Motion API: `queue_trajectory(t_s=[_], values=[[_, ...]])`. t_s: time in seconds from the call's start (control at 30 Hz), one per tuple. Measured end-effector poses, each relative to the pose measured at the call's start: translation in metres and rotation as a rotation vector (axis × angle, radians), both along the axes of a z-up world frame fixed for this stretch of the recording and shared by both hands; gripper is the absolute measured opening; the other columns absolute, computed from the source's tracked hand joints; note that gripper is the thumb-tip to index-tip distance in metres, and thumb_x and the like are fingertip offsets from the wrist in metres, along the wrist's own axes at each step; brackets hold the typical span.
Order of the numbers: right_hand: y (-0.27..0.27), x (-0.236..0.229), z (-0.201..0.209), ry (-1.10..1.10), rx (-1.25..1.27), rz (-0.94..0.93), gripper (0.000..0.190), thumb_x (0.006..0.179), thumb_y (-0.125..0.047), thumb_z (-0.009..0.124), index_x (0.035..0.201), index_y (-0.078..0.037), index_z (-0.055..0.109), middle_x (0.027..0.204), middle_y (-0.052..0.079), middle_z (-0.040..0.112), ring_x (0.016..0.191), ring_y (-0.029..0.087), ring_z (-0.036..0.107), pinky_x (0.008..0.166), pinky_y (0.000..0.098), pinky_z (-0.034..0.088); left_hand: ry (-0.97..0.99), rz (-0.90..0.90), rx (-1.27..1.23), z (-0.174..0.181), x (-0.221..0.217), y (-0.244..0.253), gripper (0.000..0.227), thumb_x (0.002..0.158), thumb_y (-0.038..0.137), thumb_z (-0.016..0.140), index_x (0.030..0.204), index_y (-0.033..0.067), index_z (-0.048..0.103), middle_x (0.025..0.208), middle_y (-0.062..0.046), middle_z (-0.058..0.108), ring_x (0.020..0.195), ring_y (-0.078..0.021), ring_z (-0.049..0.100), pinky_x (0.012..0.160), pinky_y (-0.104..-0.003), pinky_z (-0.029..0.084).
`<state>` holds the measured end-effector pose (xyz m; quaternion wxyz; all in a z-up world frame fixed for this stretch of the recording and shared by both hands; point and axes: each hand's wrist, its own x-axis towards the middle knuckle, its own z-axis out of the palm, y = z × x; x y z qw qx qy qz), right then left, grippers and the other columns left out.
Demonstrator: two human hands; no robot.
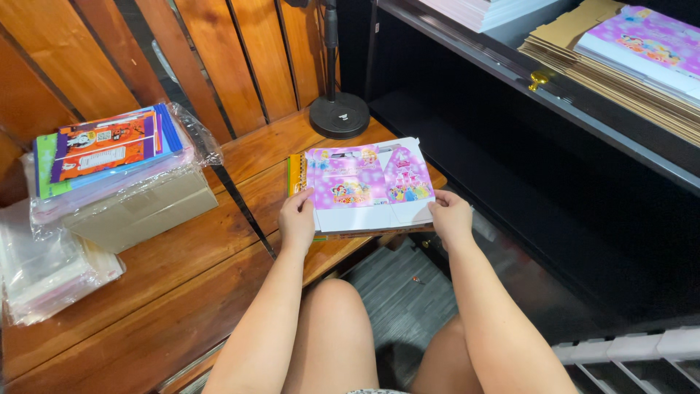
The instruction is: The person sits on the floor and organizes flat cardboard pieces and printed paper sheets. They pick up the items from a wooden bench, fold the cardboard, and stack the paper sheets onto a black shelf.
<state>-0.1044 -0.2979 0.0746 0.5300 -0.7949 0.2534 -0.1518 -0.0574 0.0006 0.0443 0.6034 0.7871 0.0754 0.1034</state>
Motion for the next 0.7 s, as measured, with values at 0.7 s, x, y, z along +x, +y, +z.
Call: queue_trajectory(t_s=[0.7], values=[[0.000, -0.006, 0.017, -0.124, 0.544, 0.038, 0.036, 0.091, 0.002, 0.071, 0.127, -0.001, 0.070, 0.094, 0.012, 0.067, 0.078, 0.012, 0.061, 0.076, 0.0293, 0.066, 0.088, 0.066, -0.179, 0.012, -0.001, -0.005, 0.033, 0.103, 0.021, 0.063, 0.134, 0.0125, 0.072, 0.133, -0.014, 0.070, 0.128, -0.0281, 0.064, 0.107, -0.038, 0.050]])
